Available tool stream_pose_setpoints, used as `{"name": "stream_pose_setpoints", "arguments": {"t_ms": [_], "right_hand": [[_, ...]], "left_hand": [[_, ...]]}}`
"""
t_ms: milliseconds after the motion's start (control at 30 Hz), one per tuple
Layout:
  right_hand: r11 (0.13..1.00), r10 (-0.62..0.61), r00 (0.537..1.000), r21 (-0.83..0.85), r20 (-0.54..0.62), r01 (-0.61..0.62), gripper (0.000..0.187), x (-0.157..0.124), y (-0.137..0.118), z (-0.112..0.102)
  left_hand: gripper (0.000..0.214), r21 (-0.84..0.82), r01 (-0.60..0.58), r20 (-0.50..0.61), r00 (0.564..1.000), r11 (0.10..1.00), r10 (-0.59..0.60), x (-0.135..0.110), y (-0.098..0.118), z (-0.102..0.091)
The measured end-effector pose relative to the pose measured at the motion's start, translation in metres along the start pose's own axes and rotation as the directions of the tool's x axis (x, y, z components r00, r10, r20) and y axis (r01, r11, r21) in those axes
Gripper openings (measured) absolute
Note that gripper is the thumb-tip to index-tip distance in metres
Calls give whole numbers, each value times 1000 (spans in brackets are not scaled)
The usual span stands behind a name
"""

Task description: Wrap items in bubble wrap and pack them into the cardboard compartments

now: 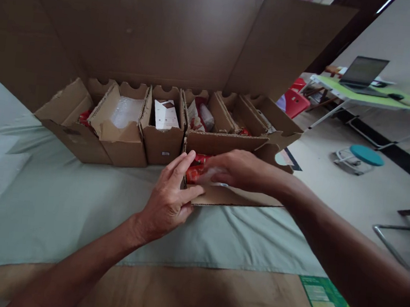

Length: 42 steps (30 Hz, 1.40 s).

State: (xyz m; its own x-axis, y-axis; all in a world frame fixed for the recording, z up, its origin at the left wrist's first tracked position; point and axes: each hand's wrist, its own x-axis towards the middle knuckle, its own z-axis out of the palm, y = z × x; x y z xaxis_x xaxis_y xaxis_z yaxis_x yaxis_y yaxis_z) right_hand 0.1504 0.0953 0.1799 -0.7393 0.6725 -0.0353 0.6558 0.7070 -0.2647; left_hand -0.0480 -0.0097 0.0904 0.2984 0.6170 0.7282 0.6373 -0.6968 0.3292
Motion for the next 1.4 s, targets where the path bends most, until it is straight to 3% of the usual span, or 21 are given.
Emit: {"name": "stream_pose_setpoints", "arguments": {"t_ms": [100, 267, 367, 600, 700, 767, 800, 833, 867, 900, 967, 1000, 1033, 1067, 1100, 1167, 1200, 1267, 1400], "right_hand": [[999, -23, 989, -40, 145, 29, 11, 20, -4, 15], [998, -47, 994, -38, 93, 51, 27, 15, -1, 7], [998, -31, 991, -56, 127, 38, 24, 10, 0, -1], [998, -25, 982, -51, 189, 35, 30, 21, -7, 18], [999, -48, 996, 21, 70, 47, 30, 10, -7, 8], [993, 4, 984, 114, -181, 17, 27, -13, -5, -4], [987, 63, 935, 161, -350, -6, 24, -28, -2, -8], [976, 142, 841, 214, -522, -32, 22, -45, 3, -9], [964, 219, 696, 260, -684, -47, 21, -63, 9, -8], [949, 294, 521, 308, -801, -62, 19, -81, 18, -2], [888, 451, 164, 460, -877, 18, 21, -111, 40, 21], [833, 542, 102, 549, -834, 72, 29, -123, 52, 37], [765, 624, 164, 640, -764, 71, 41, -131, 63, 54], [697, 682, 285, 717, -674, 28, 56, -136, 74, 71], [645, 713, 370, 764, -595, -15, 71, -137, 83, 87], [608, 692, 526, 792, -495, -55, 88, -130, 93, 112], [605, 664, 573, 795, -481, -34, 89, -122, 95, 119], [586, 617, 619, 809, -486, 50, 83, -103, 94, 126], [500, 668, 580, 858, -466, 113, 75, -77, 75, 129]], "left_hand": [[37, 3, -2, -7, 1000, 1000, 2, 0, -2, 1], [35, -6, -14, -23, 1000, 1000, 13, 2, -5, 3], [33, -9, -7, -30, 1000, 1000, 7, 3, -6, 4], [28, 2, 17, -33, 999, 1000, -17, 4, -5, 6], [52, -39, 75, -64, 995, 996, -77, 0, 0, 2], [71, -85, 149, -100, 982, 985, -157, -6, 1, -2], [78, -116, 188, -116, 973, 975, -201, -9, 0, -3], [82, -157, 228, -123, 961, 961, -248, -13, -3, -4], [84, -208, 270, -118, 947, 940, -298, -17, -7, -3], [86, -268, 317, -96, 931, 910, -352, -20, -13, 0], [91, -389, 420, -16, 887, 820, -461, -27, -27, 10], [95, -440, 470, 34, 860, 766, -508, -29, -33, 17], [101, -483, 513, 83, 833, 709, -546, -30, -39, 25], [107, -522, 546, 127, 809, 655, -574, -30, -44, 33], [112, -560, 567, 165, 791, 604, -589, -29, -48, 41], [119, -639, 571, 220, 778, 516, -588, -23, -51, 54], [119, -675, 559, 235, 781, 481, -578, -19, -51, 59], [118, -731, 529, 245, 793, 432, -558, -10, -49, 65], [115, -769, 498, 220, 795, 400, -565, 0, -39, 64]]}}
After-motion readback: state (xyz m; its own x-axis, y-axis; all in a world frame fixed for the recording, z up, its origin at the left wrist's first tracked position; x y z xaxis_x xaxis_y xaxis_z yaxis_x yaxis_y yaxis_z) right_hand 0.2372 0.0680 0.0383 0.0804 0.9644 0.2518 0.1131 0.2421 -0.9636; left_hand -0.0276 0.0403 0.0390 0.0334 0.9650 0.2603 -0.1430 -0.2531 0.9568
